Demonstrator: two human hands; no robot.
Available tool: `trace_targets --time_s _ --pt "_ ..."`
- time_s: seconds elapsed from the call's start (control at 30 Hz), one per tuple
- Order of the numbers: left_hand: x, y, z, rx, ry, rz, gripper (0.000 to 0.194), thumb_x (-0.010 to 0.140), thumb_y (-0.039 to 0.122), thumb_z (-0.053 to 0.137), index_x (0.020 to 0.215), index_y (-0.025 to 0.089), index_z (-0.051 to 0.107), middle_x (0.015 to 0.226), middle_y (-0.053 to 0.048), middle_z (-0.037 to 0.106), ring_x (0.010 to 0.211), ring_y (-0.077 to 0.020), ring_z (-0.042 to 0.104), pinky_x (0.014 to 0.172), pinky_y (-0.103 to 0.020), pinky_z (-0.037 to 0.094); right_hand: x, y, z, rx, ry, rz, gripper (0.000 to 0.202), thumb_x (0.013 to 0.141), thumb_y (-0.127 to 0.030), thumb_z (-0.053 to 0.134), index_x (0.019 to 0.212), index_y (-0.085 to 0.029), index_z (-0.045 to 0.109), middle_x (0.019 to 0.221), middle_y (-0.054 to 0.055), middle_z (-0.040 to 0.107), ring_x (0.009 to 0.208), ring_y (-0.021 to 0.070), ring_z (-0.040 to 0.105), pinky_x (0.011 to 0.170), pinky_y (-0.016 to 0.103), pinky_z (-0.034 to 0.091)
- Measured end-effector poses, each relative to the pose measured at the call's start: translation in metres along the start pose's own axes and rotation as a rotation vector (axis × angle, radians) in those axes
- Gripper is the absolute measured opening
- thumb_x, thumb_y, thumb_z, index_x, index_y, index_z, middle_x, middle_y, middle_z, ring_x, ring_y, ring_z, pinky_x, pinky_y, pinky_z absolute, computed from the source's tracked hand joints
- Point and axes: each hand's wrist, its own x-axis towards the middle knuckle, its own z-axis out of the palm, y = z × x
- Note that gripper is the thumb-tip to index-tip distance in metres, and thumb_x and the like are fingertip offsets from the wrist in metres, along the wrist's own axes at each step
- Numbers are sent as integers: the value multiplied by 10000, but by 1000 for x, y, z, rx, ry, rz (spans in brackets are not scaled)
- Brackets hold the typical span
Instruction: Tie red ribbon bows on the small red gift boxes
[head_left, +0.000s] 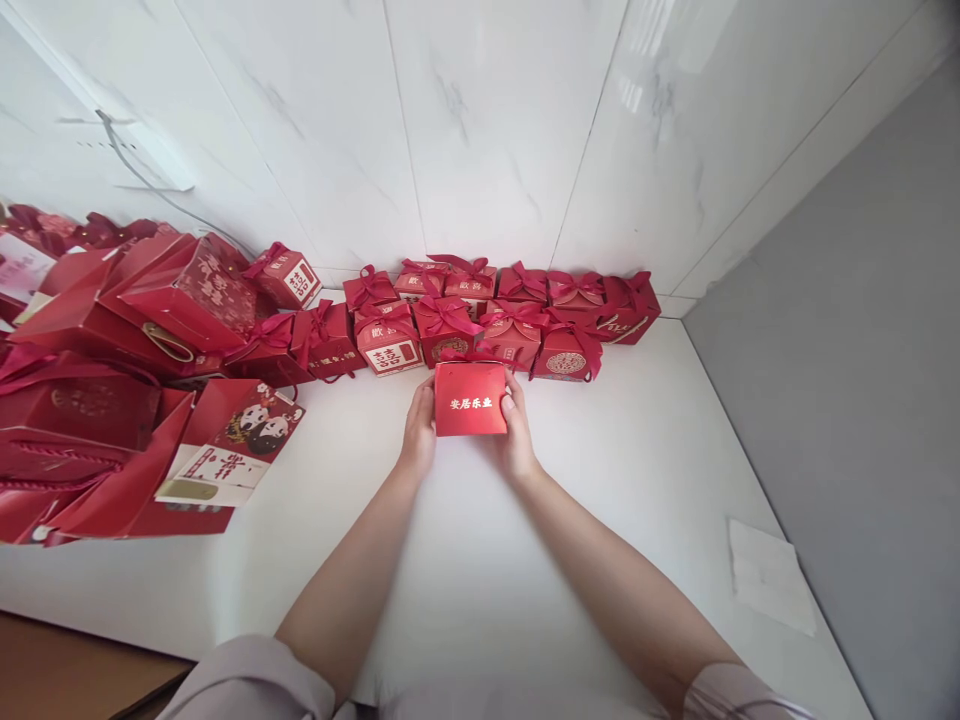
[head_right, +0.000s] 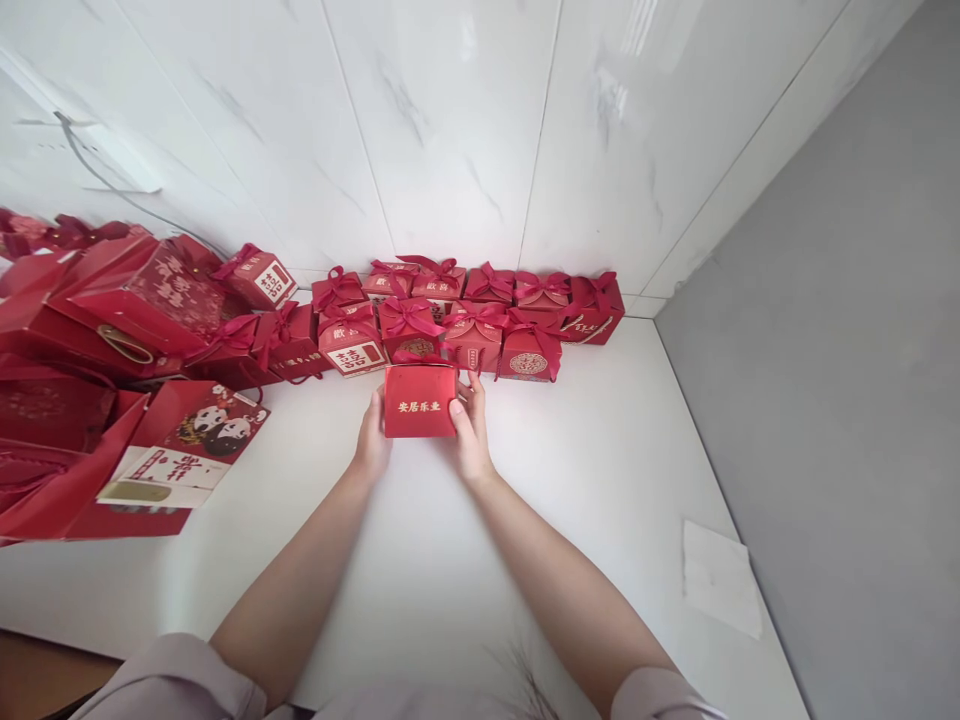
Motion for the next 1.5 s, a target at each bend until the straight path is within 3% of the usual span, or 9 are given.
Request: trace_targets --time_s 0.2,0.3,0.47,0.63,0.83,0.93,1.07,1.3,1.5 --pt "-1 0 -11 115 -53 55 379 832 417 665 1136 190 689 1217 -74 684 1278 -303 534 1078 -383 419 -10 -7 4 -193 47 -226 764 868 -421 670 1504 -323 259 1514 71 369 1418 242 347 1178 442 294" --pt "6 4 -17 102 40 115 355 761 266 634 1107 213 691 1180 -44 688 1226 -269 562 1072 -357 408 -5 -4 -1 -114 174 -207 521 963 -475 491 1426 -274 367 1053 57 640 1029 225 615 996 428 444" --pt "14 15 -27 73 137 81 264 779 278 587 1016 223 688 1052 -52 698 1050 -221 627 963 -327 457 4 4 -10 -53 323 -144 339 974 -522 427 1188 -269 494 671 -49 487 564 154 472 680 330 460" --pt "6 19 -17 59 -52 55 542 829 620 576 1167 203 654 1226 -110 641 1155 -270 582 990 -367 452 1 6 -5 -103 193 -121 336 934 -508 531 1162 -263 554 1064 38 613 892 191 597 918 395 469" --pt "-5 31 -19 268 -133 50 634 781 568 701 1323 269 567 1378 -87 541 1239 -278 524 1009 -349 424 -3 0 -1 -128 -33 -134 436 961 -535 481 1310 -280 530 1458 51 483 1374 227 421 1187 438 282" --pt "-10 55 -29 519 -35 160 410 825 575 644 1042 230 694 1066 -70 654 1050 -243 564 888 -308 428 -3 0 -1 -92 -82 -122 458 980 -537 443 1357 -283 496 1496 49 450 1415 217 380 1212 447 247" --pt "-22 87 -28 736 -188 131 321 837 493 651 738 189 676 739 -38 598 741 -195 521 736 -297 393 -4 -1 0 -80 -92 -109 471 965 -546 472 1354 -281 502 1485 54 462 1426 224 366 1215 452 242" --pt "-31 87 -14 987 -346 36 243 842 375 647 708 190 564 708 -4 563 691 -161 498 644 -266 368 -13 -12 1 -170 -276 -236 676 921 -599 522 1485 -283 322 1562 70 334 1472 249 273 1228 447 218" --pt "-29 85 -18 947 -269 43 191 896 361 588 820 198 524 724 6 612 681 -141 565 647 -249 413 -10 -5 -2 -246 -273 -248 732 920 -588 533 1500 -233 261 1565 119 302 1468 260 281 1226 452 224"
